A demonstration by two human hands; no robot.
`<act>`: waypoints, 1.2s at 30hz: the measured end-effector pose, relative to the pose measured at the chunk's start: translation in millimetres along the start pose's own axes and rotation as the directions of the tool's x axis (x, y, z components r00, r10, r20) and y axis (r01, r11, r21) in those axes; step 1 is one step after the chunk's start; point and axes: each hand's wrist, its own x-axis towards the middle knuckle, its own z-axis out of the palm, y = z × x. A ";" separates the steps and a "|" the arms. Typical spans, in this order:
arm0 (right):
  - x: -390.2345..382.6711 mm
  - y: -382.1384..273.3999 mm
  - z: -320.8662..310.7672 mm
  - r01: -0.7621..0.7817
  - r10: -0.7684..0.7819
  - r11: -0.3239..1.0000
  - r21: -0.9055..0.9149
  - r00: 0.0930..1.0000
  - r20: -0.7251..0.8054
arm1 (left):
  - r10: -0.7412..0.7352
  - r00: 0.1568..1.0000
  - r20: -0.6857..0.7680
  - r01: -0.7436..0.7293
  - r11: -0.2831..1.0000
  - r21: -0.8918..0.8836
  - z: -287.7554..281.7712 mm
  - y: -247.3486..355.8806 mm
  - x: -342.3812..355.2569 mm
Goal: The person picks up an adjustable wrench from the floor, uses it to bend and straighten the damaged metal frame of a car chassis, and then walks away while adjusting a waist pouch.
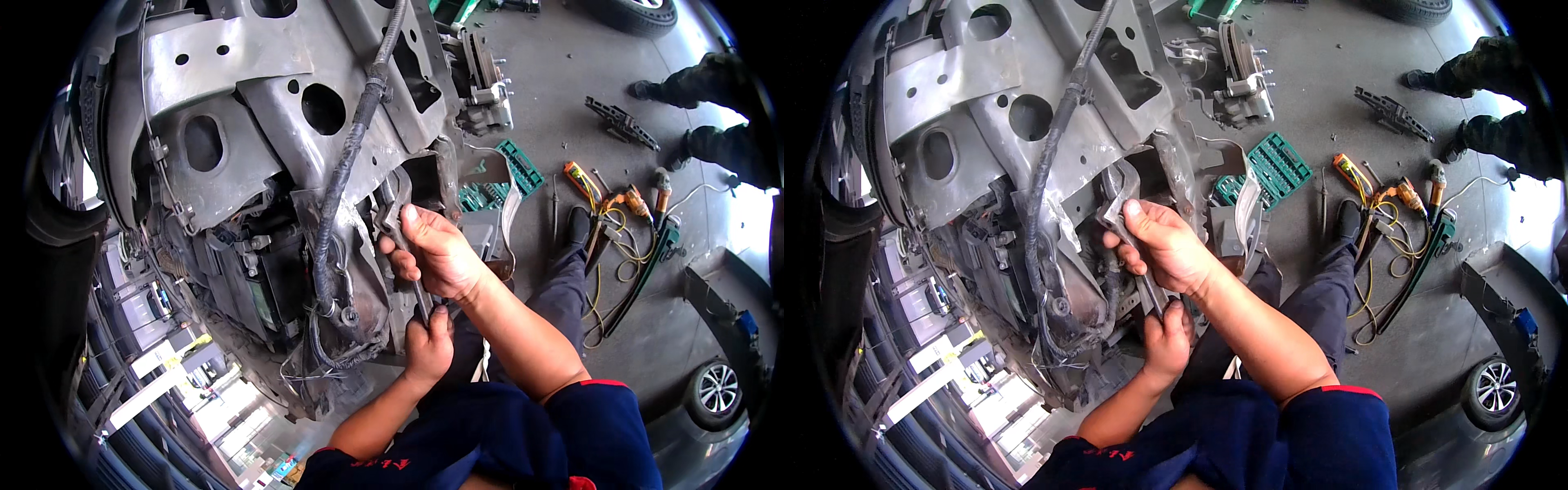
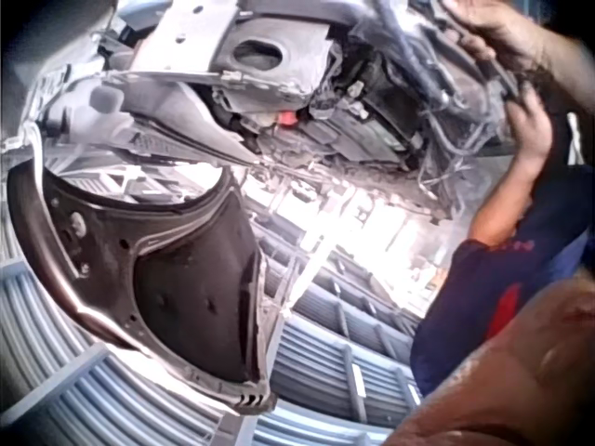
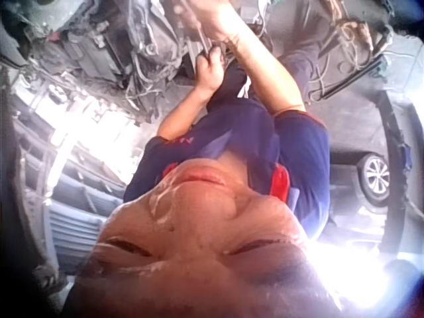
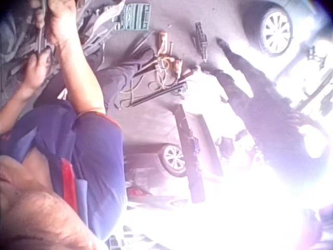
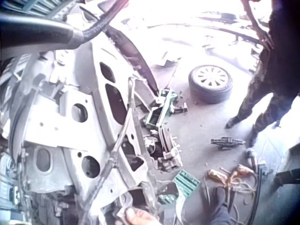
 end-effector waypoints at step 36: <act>-2.7 -13.8 16.6 -0.063 0.026 0.983 -0.173 0.978 -0.207 | 0.064 0.995 0.075 -0.066 0.998 0.018 13.1 5.1 4.8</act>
